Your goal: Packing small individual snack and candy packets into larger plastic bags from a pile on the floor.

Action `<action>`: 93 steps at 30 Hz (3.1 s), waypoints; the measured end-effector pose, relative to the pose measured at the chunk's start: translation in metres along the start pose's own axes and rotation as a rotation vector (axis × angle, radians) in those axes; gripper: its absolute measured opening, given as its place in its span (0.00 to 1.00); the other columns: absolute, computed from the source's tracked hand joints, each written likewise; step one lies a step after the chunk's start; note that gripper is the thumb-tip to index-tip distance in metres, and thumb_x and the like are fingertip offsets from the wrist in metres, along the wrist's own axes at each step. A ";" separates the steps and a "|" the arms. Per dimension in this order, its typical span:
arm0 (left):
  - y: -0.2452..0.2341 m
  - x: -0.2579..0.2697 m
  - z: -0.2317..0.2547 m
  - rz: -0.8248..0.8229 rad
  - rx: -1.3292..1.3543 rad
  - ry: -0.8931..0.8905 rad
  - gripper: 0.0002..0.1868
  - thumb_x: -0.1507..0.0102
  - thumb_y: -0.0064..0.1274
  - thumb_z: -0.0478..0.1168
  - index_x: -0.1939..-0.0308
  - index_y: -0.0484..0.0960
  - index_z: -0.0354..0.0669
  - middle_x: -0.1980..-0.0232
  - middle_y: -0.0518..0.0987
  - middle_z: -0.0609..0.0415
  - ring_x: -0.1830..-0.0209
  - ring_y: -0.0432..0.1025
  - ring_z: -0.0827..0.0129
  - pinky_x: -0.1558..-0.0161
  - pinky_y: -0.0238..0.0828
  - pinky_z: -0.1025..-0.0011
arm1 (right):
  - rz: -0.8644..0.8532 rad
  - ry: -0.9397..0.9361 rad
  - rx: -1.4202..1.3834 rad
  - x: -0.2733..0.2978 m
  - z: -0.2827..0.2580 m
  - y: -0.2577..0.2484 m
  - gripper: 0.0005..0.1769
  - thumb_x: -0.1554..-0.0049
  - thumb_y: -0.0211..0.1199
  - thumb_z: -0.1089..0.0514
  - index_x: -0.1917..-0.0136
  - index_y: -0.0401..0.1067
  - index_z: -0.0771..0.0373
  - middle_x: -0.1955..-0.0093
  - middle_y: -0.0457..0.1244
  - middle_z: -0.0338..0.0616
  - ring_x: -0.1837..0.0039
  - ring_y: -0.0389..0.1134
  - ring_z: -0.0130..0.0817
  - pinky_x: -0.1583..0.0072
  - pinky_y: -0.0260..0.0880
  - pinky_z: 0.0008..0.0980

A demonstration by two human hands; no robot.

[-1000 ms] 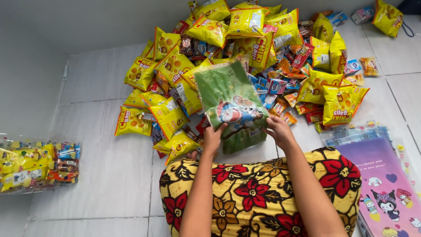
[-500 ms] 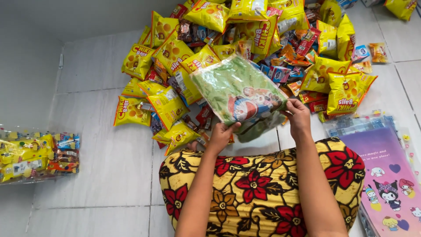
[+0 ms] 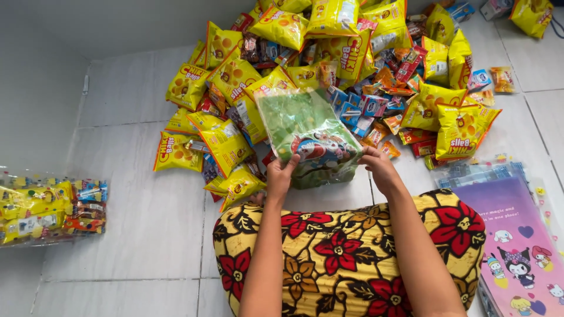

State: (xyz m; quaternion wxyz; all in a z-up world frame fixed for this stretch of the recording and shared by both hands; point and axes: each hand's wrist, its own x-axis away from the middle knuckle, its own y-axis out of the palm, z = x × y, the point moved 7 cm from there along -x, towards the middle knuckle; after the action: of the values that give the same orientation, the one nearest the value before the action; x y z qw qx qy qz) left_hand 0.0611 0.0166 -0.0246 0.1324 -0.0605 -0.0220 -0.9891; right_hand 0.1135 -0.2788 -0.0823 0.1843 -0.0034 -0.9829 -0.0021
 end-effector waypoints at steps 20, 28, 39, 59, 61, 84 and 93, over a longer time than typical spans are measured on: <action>-0.001 0.014 0.069 -0.043 0.304 0.277 0.07 0.33 0.59 0.37 0.51 0.87 0.49 0.56 0.86 0.59 0.53 0.73 0.79 0.43 0.70 0.68 | -0.165 -0.346 -0.481 0.037 -0.093 0.016 0.14 0.45 0.64 0.73 0.46 0.75 0.63 0.50 0.71 0.42 0.45 0.71 0.28 0.34 0.65 0.33; 0.001 0.024 0.129 -0.061 0.210 0.397 0.07 0.35 0.61 0.37 0.54 0.89 0.44 0.56 0.86 0.56 0.53 0.71 0.79 0.45 0.72 0.67 | -0.260 -0.545 -0.347 0.078 -0.181 0.019 0.13 0.45 0.65 0.72 0.49 0.76 0.61 0.54 0.71 0.46 0.48 0.72 0.36 0.30 0.63 0.43; -0.011 0.062 0.238 0.039 0.008 0.680 0.08 0.39 0.65 0.36 0.56 0.90 0.47 0.63 0.84 0.55 0.59 0.78 0.73 0.49 0.75 0.70 | -0.022 -0.954 0.229 0.145 -0.278 0.026 0.15 0.48 0.76 0.63 0.48 0.78 0.61 0.60 0.69 0.40 0.52 0.70 0.28 0.39 0.69 0.33; -0.007 0.092 0.258 0.036 -0.452 0.858 0.07 0.33 0.54 0.36 0.65 0.81 0.53 0.50 0.80 0.61 0.51 0.76 0.57 0.47 0.74 0.58 | -0.361 -0.831 0.980 0.201 -0.318 0.076 0.18 0.44 0.50 0.74 0.47 0.74 0.60 0.51 0.67 0.53 0.57 0.70 0.50 0.50 0.70 0.49; -0.008 0.089 0.252 0.015 -0.465 0.845 0.07 0.33 0.55 0.37 0.66 0.82 0.53 0.48 0.78 0.62 0.49 0.75 0.57 0.45 0.72 0.56 | -0.388 -0.717 1.052 0.193 -0.310 0.077 0.16 0.46 0.51 0.74 0.52 0.75 0.62 0.51 0.69 0.52 0.54 0.72 0.52 0.49 0.71 0.48; -0.021 0.108 0.262 -0.300 -0.368 0.701 0.05 0.34 0.56 0.49 0.58 0.83 0.57 0.35 0.74 0.60 0.28 0.64 0.55 0.29 0.53 0.44 | -0.045 -0.710 0.988 0.169 -0.311 0.071 0.13 0.41 0.67 0.56 0.43 0.82 0.56 0.49 0.72 0.49 0.45 0.69 0.44 0.45 0.67 0.41; -0.176 0.003 -0.005 0.870 -0.017 -0.405 0.33 0.37 0.59 0.47 0.29 0.65 0.59 0.25 0.57 0.48 0.23 0.49 0.50 0.33 0.56 0.45 | -0.136 -0.614 0.938 0.155 -0.295 0.058 0.29 0.46 0.67 0.60 0.31 0.73 0.50 0.35 0.67 0.48 0.35 0.67 0.46 0.37 0.64 0.51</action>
State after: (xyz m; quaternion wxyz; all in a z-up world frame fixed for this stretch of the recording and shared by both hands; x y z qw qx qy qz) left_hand 0.0110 0.1851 -0.0336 0.5265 -0.2565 -0.0120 -0.8104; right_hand 0.0759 -0.2214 0.2486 -0.1288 0.1419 -0.8850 0.4244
